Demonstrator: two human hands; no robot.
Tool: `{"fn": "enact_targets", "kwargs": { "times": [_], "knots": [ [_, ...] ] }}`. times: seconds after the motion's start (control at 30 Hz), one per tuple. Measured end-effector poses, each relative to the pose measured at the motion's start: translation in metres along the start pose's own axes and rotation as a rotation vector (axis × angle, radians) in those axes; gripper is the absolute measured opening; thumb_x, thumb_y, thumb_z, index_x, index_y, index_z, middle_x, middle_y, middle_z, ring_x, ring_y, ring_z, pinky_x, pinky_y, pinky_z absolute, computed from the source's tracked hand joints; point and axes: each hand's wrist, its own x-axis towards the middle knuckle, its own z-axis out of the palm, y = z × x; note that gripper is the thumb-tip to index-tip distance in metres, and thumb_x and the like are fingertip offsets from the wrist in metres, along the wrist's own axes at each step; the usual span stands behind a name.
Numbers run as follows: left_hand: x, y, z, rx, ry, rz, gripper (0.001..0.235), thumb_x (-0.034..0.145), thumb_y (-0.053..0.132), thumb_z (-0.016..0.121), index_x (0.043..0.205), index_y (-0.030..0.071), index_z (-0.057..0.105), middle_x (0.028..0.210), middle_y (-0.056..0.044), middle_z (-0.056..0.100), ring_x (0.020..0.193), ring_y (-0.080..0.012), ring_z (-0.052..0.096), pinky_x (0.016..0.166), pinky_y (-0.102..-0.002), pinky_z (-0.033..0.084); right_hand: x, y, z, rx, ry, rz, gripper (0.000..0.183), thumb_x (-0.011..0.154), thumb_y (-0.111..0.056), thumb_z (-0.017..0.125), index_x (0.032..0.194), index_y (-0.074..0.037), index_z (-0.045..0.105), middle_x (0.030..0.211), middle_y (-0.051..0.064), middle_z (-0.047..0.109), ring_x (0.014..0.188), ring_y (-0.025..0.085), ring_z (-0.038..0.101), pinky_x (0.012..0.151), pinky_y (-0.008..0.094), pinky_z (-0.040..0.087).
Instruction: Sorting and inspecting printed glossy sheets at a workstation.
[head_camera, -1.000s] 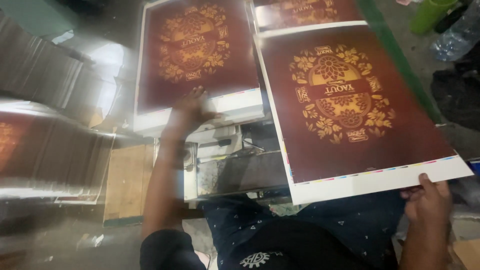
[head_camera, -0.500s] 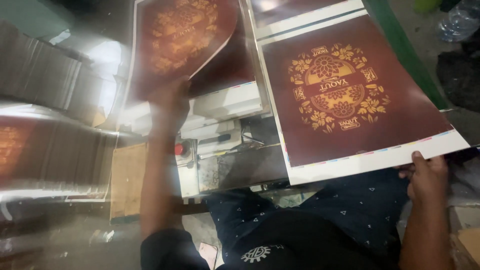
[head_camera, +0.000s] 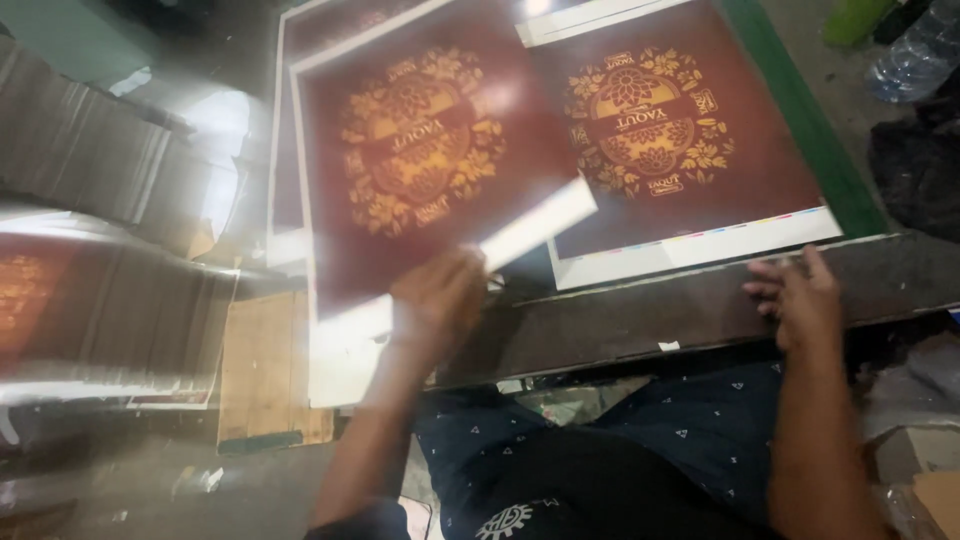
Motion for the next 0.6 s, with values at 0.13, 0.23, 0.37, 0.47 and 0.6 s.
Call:
{"fn": "enact_targets", "kwargs": {
  "times": [0.13, 0.23, 0.37, 0.47, 0.6],
  "knots": [
    [-0.017, 0.029, 0.035, -0.117, 0.030, 0.080, 0.016, 0.093, 0.009, 0.076, 0.106, 0.003, 0.070, 0.109, -0.014, 0.073, 0.099, -0.0292, 0.074, 0.080, -0.041, 0.061, -0.065, -0.021, 0.051, -0.042, -0.113, 0.037, 0.055, 0.105, -0.019, 0.055, 0.158, -0.009, 0.042, 0.109, 0.014, 0.074, 0.077, 0.018, 0.069, 0.054, 0.027, 0.049],
    [-0.023, 0.060, 0.062, -0.157, 0.010, 0.105, 0.017, 0.094, 0.012, 0.078, 0.105, 0.002, 0.071, 0.112, -0.014, 0.073, 0.103, -0.0302, 0.073, 0.085, -0.042, 0.060, -0.111, -0.031, 0.091, 0.014, -0.388, 0.065, 0.054, 0.098, -0.019, 0.059, 0.149, -0.009, 0.048, 0.113, 0.014, 0.075, 0.080, 0.018, 0.071, 0.057, 0.028, 0.051],
    [-0.002, 0.101, 0.059, -0.276, -0.172, 0.102, 0.029, 0.089, 0.020, 0.078, 0.109, 0.001, 0.070, 0.119, -0.018, 0.071, 0.113, -0.0348, 0.069, 0.096, -0.045, 0.055, -0.129, 0.015, 0.111, 0.326, -0.668, 0.026, 0.032, 0.105, -0.019, 0.064, 0.128, 0.002, 0.058, 0.102, 0.012, 0.070, 0.081, 0.020, 0.068, 0.066, 0.031, 0.058],
    [0.002, 0.096, 0.056, -0.280, -0.263, 0.128, 0.042, 0.084, 0.027, 0.077, 0.114, -0.001, 0.068, 0.124, -0.022, 0.068, 0.118, -0.0377, 0.066, 0.099, -0.047, 0.051, -0.124, -0.007, 0.110, 0.451, -0.435, 0.134, 0.025, 0.104, -0.017, 0.064, 0.124, -0.003, 0.058, 0.095, 0.009, 0.066, 0.074, 0.018, 0.062, 0.057, 0.031, 0.055],
    [0.031, 0.048, 0.033, -0.054, -0.302, 0.043, 0.031, 0.083, 0.027, 0.078, 0.106, 0.007, 0.071, 0.115, -0.015, 0.070, 0.106, -0.0355, 0.069, 0.092, -0.051, 0.052, -0.122, -0.045, 0.079, 0.312, -0.183, 0.112, 0.026, 0.099, -0.014, 0.060, 0.123, -0.008, 0.052, 0.101, 0.005, 0.066, 0.078, 0.016, 0.065, 0.054, 0.031, 0.051]
  ]
}}
